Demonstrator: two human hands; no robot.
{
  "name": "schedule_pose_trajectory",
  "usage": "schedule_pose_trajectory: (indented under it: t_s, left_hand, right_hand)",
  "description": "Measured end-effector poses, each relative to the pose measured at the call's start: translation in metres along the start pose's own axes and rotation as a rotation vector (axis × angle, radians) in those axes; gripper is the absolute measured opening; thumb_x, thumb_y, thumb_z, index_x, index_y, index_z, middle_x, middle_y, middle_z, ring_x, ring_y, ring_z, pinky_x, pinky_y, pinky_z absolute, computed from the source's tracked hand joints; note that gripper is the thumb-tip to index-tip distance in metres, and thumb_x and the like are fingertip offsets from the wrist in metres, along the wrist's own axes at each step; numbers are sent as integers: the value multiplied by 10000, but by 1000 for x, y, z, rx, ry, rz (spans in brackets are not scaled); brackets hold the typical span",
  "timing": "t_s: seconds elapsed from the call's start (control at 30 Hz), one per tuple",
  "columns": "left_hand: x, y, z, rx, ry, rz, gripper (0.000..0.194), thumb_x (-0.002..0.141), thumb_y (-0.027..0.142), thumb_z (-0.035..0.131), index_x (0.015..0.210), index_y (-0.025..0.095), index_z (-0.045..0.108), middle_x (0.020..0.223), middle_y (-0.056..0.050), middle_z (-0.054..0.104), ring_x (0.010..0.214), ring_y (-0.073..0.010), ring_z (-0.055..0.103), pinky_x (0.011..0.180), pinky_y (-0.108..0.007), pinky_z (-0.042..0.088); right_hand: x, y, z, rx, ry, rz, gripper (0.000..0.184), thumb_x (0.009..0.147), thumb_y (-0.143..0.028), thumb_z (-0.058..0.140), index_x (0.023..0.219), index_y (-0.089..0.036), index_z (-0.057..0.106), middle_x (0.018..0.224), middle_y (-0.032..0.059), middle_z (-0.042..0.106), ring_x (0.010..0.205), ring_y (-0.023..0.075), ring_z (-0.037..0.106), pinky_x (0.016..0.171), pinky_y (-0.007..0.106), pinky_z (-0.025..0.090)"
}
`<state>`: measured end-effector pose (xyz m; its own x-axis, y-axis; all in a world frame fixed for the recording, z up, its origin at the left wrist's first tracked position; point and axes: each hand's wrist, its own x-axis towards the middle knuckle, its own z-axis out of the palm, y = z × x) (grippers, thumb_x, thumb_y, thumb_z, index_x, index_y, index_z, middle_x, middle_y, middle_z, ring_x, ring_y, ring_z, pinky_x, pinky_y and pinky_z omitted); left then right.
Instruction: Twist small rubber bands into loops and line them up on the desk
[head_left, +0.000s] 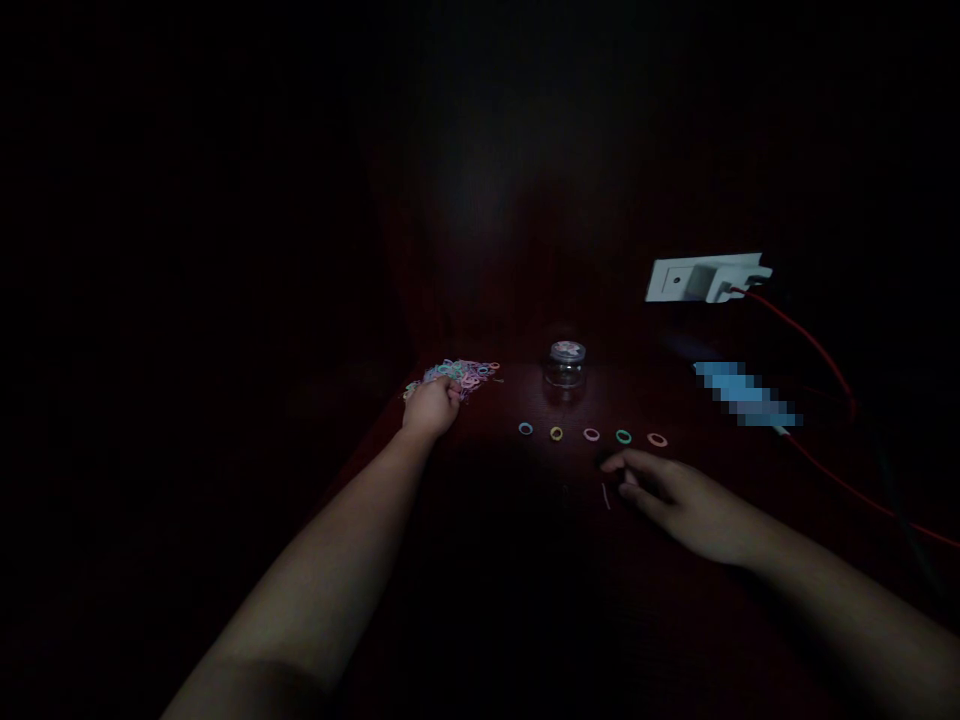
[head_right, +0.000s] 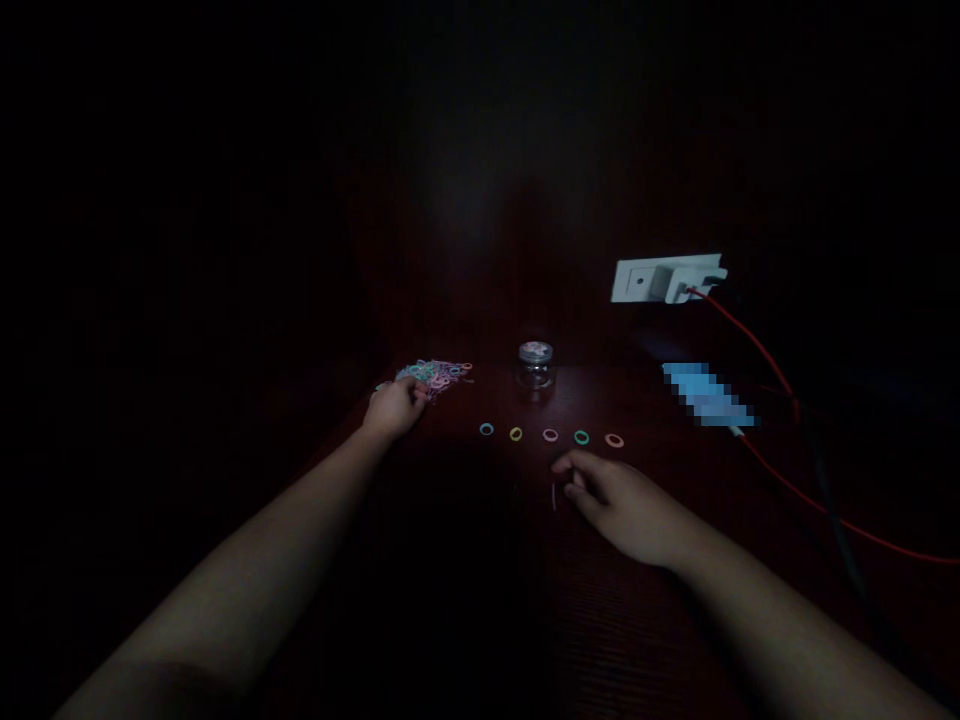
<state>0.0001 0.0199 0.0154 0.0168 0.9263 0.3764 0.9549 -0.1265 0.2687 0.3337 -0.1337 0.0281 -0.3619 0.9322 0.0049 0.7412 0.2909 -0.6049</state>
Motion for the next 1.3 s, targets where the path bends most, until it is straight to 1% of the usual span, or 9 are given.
schedule_pose_trajectory:
  t_s: [0.1, 0.33, 0.57, 0.73, 1.0, 1.13, 1.3]
  left_hand:
    - [1, -2, 2, -15, 13, 22, 198, 853, 268, 484, 944, 222, 653, 984, -64, 703, 916, -226, 640, 844, -320, 473]
    - [1, -2, 2, -1, 68, 45, 239, 887, 228, 424, 970, 183, 644, 1032, -106, 670, 974, -243, 619, 891, -326, 450]
    - [0, -4, -2, -84, 69, 12, 195, 884, 271, 459, 925, 200, 637, 986, -71, 676, 901, -206, 620, 825, -288, 459]
    - [1, -7, 0, -169, 92, 21, 166, 863, 295, 512, 895, 206, 648, 970, -52, 688, 867, -195, 623, 801, -278, 465]
    - [-3, -6, -1, -256, 62, -23, 174, 861, 296, 517, 943, 228, 655, 913, -20, 716, 816, -172, 653, 767, -255, 476]
    - [-4, -5, -2, -302, 106, -19, 161, 854, 321, 520, 913, 226, 636, 865, -14, 713, 769, -157, 653, 710, -240, 472]
    - [-4, -5, -3, -355, 144, -14, 144, 841, 318, 522, 892, 215, 608, 825, -11, 702, 731, -134, 644, 686, -217, 462]
  right_hand:
    - [0, 2, 1, 13, 3, -2, 288, 898, -374, 435, 1125, -238, 548, 841, 16, 614, 752, 164, 575, 700, 293, 450]
    - [-1, 2, 0, 23, 1, -17, 298, 894, -390, 436, 1118, -233, 555, 861, 25, 616, 764, 168, 572, 709, 298, 453]
    - [0, 0, -1, -6, -6, -19, 281, 887, -382, 451, 1100, -241, 568, 813, 12, 596, 724, 162, 560, 683, 296, 443]
    - [1, 1, -1, -3, -3, -11, 282, 884, -385, 454, 1101, -245, 569, 785, 4, 586, 702, 157, 551, 669, 290, 438]
    - [2, 3, 0, 15, 4, -25, 276, 891, -380, 444, 1087, -228, 564, 819, 13, 582, 741, 165, 557, 698, 306, 445]
    - [2, 2, 0, 16, 6, -40, 256, 893, -369, 443, 1068, -228, 566, 781, -4, 556, 709, 153, 539, 678, 293, 434]
    - [3, 1, 1, 10, 16, -46, 240, 885, -350, 461, 1058, -226, 572, 753, -12, 541, 686, 145, 523, 655, 282, 417]
